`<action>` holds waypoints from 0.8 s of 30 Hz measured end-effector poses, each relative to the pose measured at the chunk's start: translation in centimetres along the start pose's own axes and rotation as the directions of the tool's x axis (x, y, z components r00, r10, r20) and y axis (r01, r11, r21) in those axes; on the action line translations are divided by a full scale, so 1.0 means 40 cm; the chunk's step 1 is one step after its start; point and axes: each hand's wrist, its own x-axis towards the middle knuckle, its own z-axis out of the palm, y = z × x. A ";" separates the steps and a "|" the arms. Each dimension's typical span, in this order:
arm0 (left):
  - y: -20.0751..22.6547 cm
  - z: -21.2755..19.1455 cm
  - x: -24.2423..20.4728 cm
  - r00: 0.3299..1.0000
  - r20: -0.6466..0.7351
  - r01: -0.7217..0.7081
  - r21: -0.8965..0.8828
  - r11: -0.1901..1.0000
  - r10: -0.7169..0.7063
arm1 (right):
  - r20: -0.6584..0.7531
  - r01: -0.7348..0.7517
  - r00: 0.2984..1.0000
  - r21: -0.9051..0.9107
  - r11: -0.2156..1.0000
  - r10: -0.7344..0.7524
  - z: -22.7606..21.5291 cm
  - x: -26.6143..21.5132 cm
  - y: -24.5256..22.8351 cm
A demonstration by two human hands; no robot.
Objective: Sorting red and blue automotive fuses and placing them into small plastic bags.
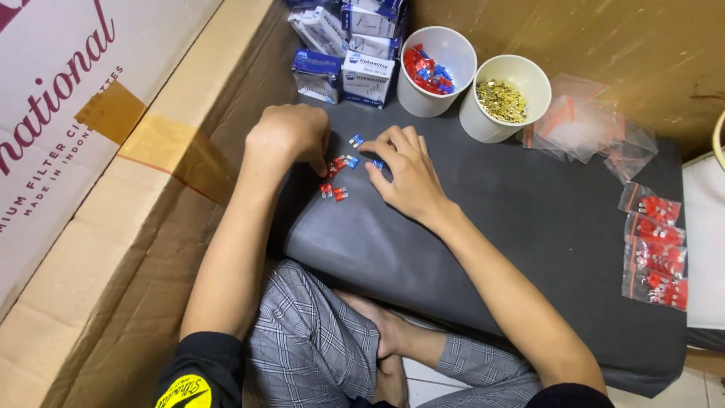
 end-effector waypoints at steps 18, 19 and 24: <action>0.030 -0.071 -0.081 0.990 -0.007 -0.139 -0.091 0.986 0.139 | 0.050 0.078 0.996 0.025 0.997 -0.079 0.027 0.011 -0.044; 0.035 -0.069 -0.081 0.990 -0.010 -0.141 -0.090 0.986 0.141 | 0.048 0.079 0.996 0.023 0.997 -0.080 0.023 0.013 -0.043; 0.093 -0.093 -0.119 0.952 -0.156 -0.290 -0.204 0.935 0.262 | 0.042 -0.030 0.999 0.072 0.997 0.027 -0.052 0.022 -0.031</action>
